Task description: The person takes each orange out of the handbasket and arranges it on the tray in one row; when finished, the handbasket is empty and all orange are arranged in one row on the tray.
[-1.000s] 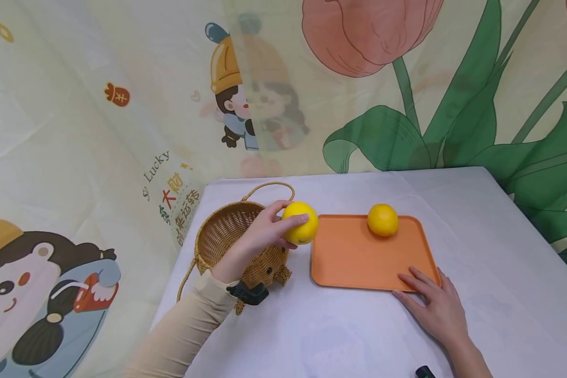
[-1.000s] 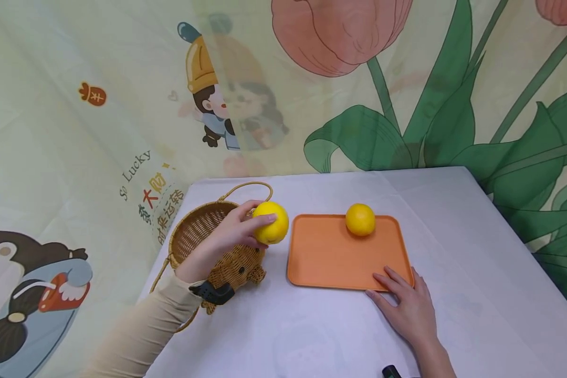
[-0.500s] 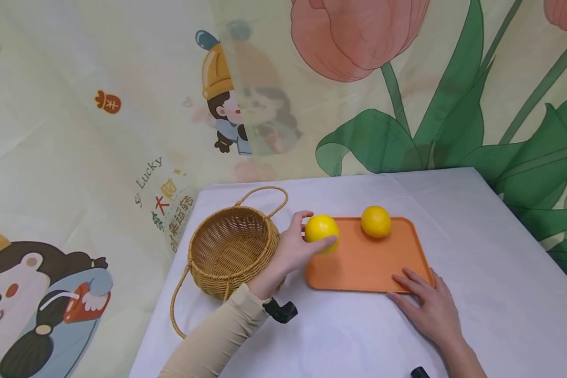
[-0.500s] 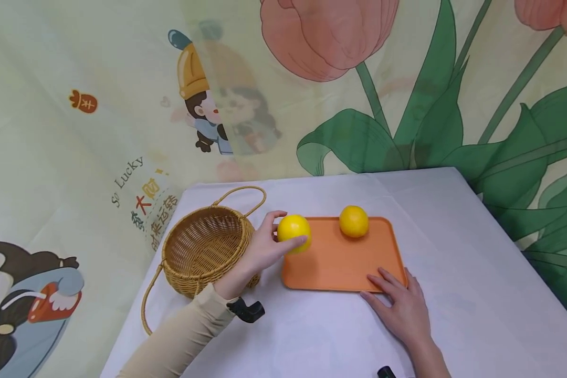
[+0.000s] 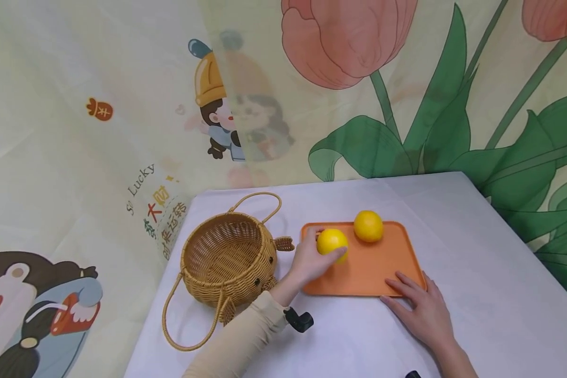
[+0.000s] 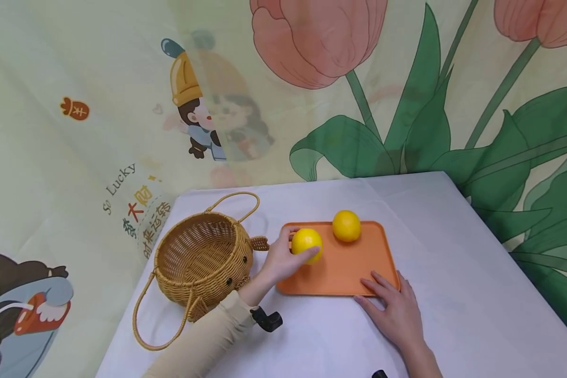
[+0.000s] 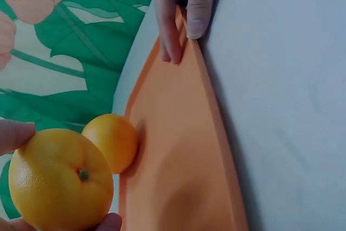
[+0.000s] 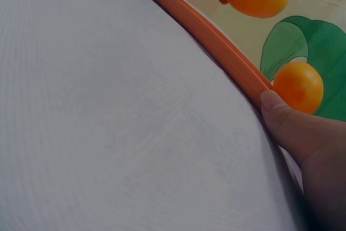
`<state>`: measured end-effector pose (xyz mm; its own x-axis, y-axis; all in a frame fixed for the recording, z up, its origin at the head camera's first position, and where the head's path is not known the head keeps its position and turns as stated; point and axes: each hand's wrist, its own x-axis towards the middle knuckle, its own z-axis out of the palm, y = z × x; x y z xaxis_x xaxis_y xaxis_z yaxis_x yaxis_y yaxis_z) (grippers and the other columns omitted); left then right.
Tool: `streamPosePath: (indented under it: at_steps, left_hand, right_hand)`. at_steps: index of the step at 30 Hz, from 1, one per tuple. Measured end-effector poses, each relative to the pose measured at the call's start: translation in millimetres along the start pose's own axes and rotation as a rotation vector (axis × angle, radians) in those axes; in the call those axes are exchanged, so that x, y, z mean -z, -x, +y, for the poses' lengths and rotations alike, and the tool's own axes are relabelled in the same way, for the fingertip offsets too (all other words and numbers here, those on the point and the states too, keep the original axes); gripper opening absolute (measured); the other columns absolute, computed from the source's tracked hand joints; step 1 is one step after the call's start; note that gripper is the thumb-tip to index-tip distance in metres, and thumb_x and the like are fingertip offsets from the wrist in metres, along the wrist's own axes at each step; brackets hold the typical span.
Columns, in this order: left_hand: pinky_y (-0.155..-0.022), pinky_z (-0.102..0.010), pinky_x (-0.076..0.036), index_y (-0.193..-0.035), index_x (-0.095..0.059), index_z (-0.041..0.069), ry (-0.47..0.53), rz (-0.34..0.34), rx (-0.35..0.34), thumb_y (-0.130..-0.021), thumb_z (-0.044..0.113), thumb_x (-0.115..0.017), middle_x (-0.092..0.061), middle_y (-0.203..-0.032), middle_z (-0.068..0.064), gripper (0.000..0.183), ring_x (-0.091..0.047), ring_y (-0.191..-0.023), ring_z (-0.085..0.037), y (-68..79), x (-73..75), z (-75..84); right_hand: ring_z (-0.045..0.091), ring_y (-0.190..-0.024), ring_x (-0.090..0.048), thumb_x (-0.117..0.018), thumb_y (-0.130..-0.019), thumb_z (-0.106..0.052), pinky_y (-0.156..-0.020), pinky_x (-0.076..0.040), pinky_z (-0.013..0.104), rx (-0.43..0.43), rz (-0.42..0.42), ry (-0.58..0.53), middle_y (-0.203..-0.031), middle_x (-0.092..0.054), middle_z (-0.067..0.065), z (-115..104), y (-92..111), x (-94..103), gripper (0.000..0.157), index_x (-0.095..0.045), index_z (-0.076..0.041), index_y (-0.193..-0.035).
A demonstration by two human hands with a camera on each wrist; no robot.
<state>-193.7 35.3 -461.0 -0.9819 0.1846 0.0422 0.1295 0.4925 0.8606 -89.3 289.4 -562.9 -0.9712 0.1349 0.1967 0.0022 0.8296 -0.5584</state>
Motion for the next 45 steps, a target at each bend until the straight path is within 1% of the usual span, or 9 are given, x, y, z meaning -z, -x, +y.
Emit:
streamPosePath:
  at_steps: [6, 13, 16, 21, 26, 31, 37, 40, 45]
  left_hand:
    - [-0.090, -0.041, -0.051, -0.144, -0.049, 0.007, 0.001, 0.009, 0.023, -0.084, 0.046, -0.081, -0.060, -0.131, -0.011, 0.079, -0.061, -0.106, -0.023, -4.2, -14.9, -8.7]
    - [-0.090, -0.043, -0.052, -0.146, -0.048, 0.006, -0.029, 0.041, 0.085, -0.084, 0.049, -0.080, -0.059, -0.134, -0.015, 0.082, -0.061, -0.108, -0.026, -8.6, -27.3, -19.0]
    - [-0.090, -0.043, -0.052, -0.146, -0.048, 0.006, -0.042, 0.062, 0.094, -0.084, 0.049, -0.081, -0.059, -0.135, -0.016, 0.081, -0.061, -0.109, -0.027, -11.2, -31.6, -24.8]
    - [-0.092, -0.042, -0.051, -0.147, -0.046, 0.007, -0.059, 0.099, 0.086, -0.087, 0.046, -0.079, -0.060, -0.134, -0.014, 0.079, -0.061, -0.111, -0.026, -16.3, -36.7, -33.0]
    - [-0.092, -0.043, -0.050, -0.148, -0.046, 0.009, -0.082, 0.151, 0.092, -0.089, 0.048, -0.076, -0.061, -0.131, -0.012, 0.076, -0.061, -0.111, -0.026, -21.3, -39.3, -35.5]
    - [-0.094, -0.044, -0.050, -0.149, -0.045, 0.011, -0.079, 0.170, 0.098, -0.090, 0.051, -0.074, -0.060, -0.133, -0.012, 0.076, -0.060, -0.112, -0.027, -26.8, -41.8, -35.8]
    - [-0.099, -0.045, -0.048, -0.152, -0.041, 0.010, -0.079, 0.160, 0.075, -0.094, 0.050, -0.071, -0.057, -0.138, -0.013, 0.077, -0.058, -0.118, -0.028, -34.3, -45.7, -35.7]
    - [-0.099, -0.045, -0.048, -0.151, -0.041, 0.009, -0.082, 0.161, 0.057, -0.094, 0.049, -0.070, -0.056, -0.137, -0.014, 0.076, -0.058, -0.118, -0.029, -38.5, -47.3, -36.1]
    - [-0.099, -0.044, -0.048, -0.152, -0.039, 0.009, -0.079, 0.148, 0.065, -0.095, 0.050, -0.070, -0.055, -0.139, -0.015, 0.077, -0.058, -0.117, -0.029, -45.2, -48.1, -34.8]
  right_hand:
    - [0.054, -0.145, -0.018, -0.079, -0.085, -0.057, -0.108, -0.016, 0.077, -0.024, -0.013, 0.006, -0.147, -0.055, 0.017, 0, 3, -1.3, 0.060, -0.073, -0.018, -0.130]
    - [0.054, -0.146, -0.017, -0.075, -0.085, -0.062, -0.108, -0.016, 0.077, -0.041, -0.033, 0.003, -0.148, -0.054, 0.017, 0, 7, -2.5, 0.063, -0.073, -0.018, -0.130]
    - [0.054, -0.146, -0.018, -0.077, -0.085, -0.060, -0.108, -0.017, 0.077, -0.032, -0.029, 0.004, -0.147, -0.055, 0.016, 0, 7, -2.6, 0.062, -0.073, -0.018, -0.129]
    - [0.053, -0.146, -0.019, -0.078, -0.085, -0.058, -0.109, -0.017, 0.075, 0.003, -0.007, 0.004, -0.146, -0.057, 0.015, -1, 6, -2.9, 0.058, -0.074, -0.019, -0.128]
    - [0.052, -0.146, -0.021, -0.078, -0.085, -0.057, -0.110, -0.017, 0.074, 0.026, 0.014, 0.009, -0.145, -0.058, 0.015, -1, 5, -3.9, 0.056, -0.075, -0.020, -0.127]
    - [0.051, -0.146, -0.021, -0.080, -0.085, -0.054, -0.111, -0.017, 0.073, 0.036, 0.028, 0.008, -0.145, -0.058, 0.014, -1, 3, -3.5, 0.054, -0.075, -0.020, -0.127]
    - [0.049, -0.147, -0.019, -0.081, -0.085, -0.052, -0.112, -0.015, 0.073, 0.024, 0.028, 0.016, -0.146, -0.057, 0.015, -1, 0, -2.0, 0.055, -0.074, -0.019, -0.128]
    - [0.050, -0.147, -0.019, -0.082, -0.085, -0.051, -0.112, -0.015, 0.073, 0.019, 0.030, 0.017, -0.146, -0.056, 0.015, 0, -1, -1.4, 0.055, -0.074, -0.019, -0.128]
    - [0.050, -0.148, -0.019, -0.081, -0.085, -0.050, -0.112, -0.014, 0.074, 0.020, 0.032, 0.015, -0.146, -0.056, 0.015, 2, -1, -1.7, 0.054, -0.074, -0.019, -0.129]
